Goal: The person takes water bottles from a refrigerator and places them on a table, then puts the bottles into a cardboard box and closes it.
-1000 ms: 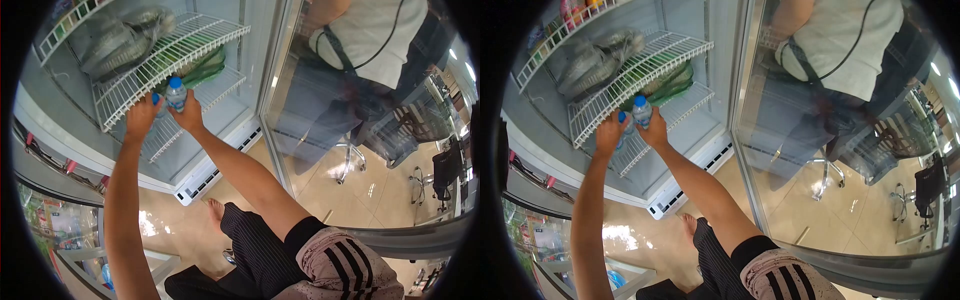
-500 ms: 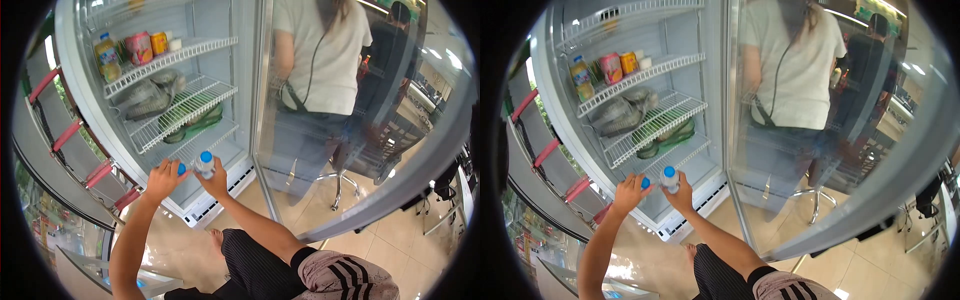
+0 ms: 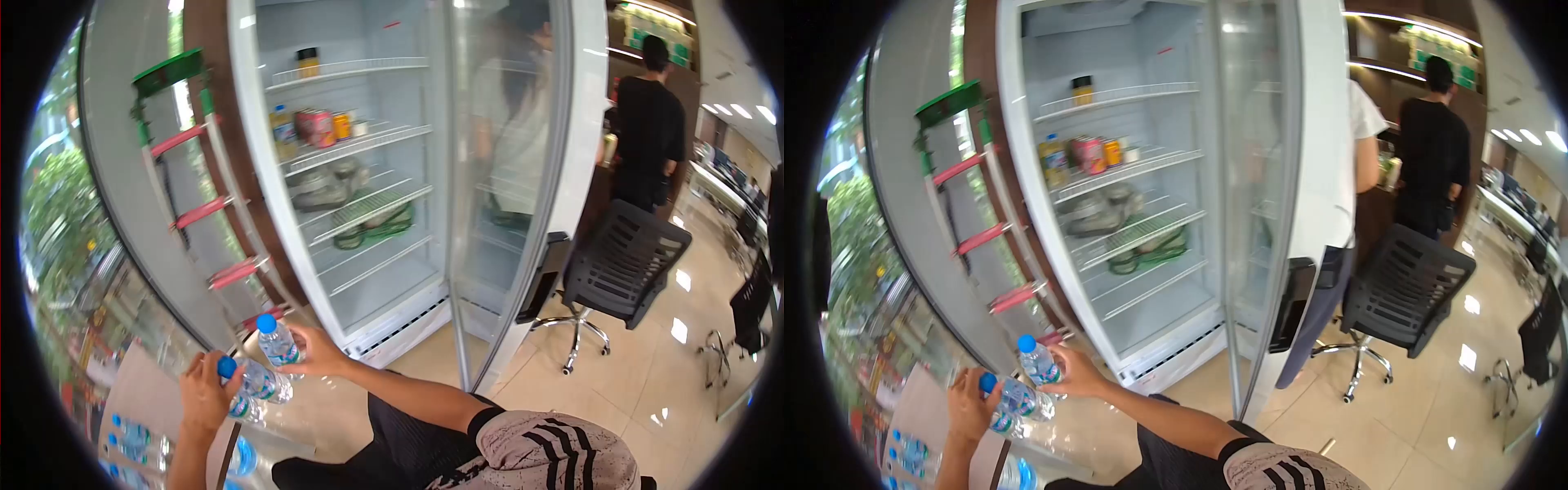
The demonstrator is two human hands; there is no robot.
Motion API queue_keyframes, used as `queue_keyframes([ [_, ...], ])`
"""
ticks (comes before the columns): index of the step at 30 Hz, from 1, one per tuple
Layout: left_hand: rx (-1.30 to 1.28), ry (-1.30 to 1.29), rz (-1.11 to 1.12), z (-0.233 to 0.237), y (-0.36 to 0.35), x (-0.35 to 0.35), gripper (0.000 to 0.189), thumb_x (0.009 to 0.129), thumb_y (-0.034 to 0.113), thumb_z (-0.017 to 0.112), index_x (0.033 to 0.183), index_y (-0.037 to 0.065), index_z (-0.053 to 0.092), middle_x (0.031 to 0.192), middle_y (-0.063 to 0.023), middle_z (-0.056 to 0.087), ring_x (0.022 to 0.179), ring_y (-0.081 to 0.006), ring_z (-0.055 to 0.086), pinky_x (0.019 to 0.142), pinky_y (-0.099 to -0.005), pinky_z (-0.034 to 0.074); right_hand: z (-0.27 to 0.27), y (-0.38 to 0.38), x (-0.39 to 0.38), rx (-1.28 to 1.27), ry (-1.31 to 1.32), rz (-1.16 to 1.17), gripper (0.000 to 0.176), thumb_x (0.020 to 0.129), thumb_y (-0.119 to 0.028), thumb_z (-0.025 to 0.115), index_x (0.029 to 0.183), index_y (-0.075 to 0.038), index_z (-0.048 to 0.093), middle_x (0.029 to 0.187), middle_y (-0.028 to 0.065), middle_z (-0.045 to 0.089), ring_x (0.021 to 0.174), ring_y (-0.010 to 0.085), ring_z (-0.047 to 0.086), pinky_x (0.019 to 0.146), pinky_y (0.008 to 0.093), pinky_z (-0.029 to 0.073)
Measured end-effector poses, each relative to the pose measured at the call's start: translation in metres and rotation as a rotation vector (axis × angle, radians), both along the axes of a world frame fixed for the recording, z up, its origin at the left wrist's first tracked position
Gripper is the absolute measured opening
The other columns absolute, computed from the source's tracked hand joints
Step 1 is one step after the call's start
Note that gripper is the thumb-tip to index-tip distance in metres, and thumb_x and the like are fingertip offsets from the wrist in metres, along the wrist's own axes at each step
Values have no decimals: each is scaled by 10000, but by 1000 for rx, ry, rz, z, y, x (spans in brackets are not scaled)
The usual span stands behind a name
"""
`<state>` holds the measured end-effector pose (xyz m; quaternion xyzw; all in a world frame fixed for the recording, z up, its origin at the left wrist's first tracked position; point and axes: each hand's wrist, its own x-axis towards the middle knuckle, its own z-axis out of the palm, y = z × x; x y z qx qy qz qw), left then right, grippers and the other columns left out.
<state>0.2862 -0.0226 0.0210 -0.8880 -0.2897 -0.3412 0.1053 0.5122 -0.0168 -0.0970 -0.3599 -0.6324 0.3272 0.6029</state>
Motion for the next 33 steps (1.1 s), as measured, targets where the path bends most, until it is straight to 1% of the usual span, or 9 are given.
queue_keyframes([
  [5,49,-36,388,33,-70,-89,285,768,242,711,879,28,558,693,-121,569,663,-300,577,601,-398,468,19,1,-94,126,-243,45,632,564,-275,847,1070,-14,573,922,49,594,834,146,552,754,307,462],
  [7,15,-36,546,39,-90,-119,325,792,315,683,921,39,569,711,-121,591,704,-298,598,622,-390,476,-2,18,-139,187,-16,121,569,569,-349,832,928,-7,552,800,68,587,709,161,532,657,320,451],
  [11,50,-26,719,30,-112,-178,351,817,352,652,932,34,560,750,-122,621,720,-303,609,626,-404,479,14,5,-193,40,-184,243,624,551,-336,843,979,16,555,744,37,568,647,98,503,610,277,453],
  [15,53,3,864,16,-110,-218,355,823,355,646,928,28,556,749,-125,618,715,-309,610,619,-404,478,2,21,-242,170,-272,205,633,537,-350,843,974,9,558,698,80,572,603,175,546,587,307,466],
  [17,129,25,894,2,-104,-239,343,816,323,662,940,17,573,668,-101,598,663,-256,601,603,-363,472,-7,26,-264,201,-268,234,630,535,-354,842,964,7,556,709,101,586,611,213,566,589,323,472],
  [24,-19,61,964,-24,-80,-279,381,818,361,648,945,10,570,814,-141,622,784,-297,606,674,-400,476,-13,35,-325,60,-312,340,614,560,-361,828,989,-15,557,864,166,654,798,330,644,697,390,503],
  [28,-104,56,983,-33,-74,-291,417,844,417,597,941,12,585,843,-165,615,790,-320,605,670,-412,480,-19,46,-352,78,-236,318,631,559,-380,831,991,-6,562,855,168,652,777,315,644,705,386,509],
  [30,-98,111,1003,-34,-72,-303,379,847,385,600,913,12,595,842,-168,608,778,-343,591,693,-415,470,-27,50,-363,91,-144,389,620,548,-339,854,970,13,567,862,139,663,760,244,650,692,346,515],
  [33,-167,-37,1030,-33,-75,-304,339,846,353,611,877,16,579,804,-184,582,774,-343,575,685,-420,445,-36,38,-374,-62,-75,443,647,558,-313,841,1046,11,566,990,206,620,955,325,597,835,413,468],
])
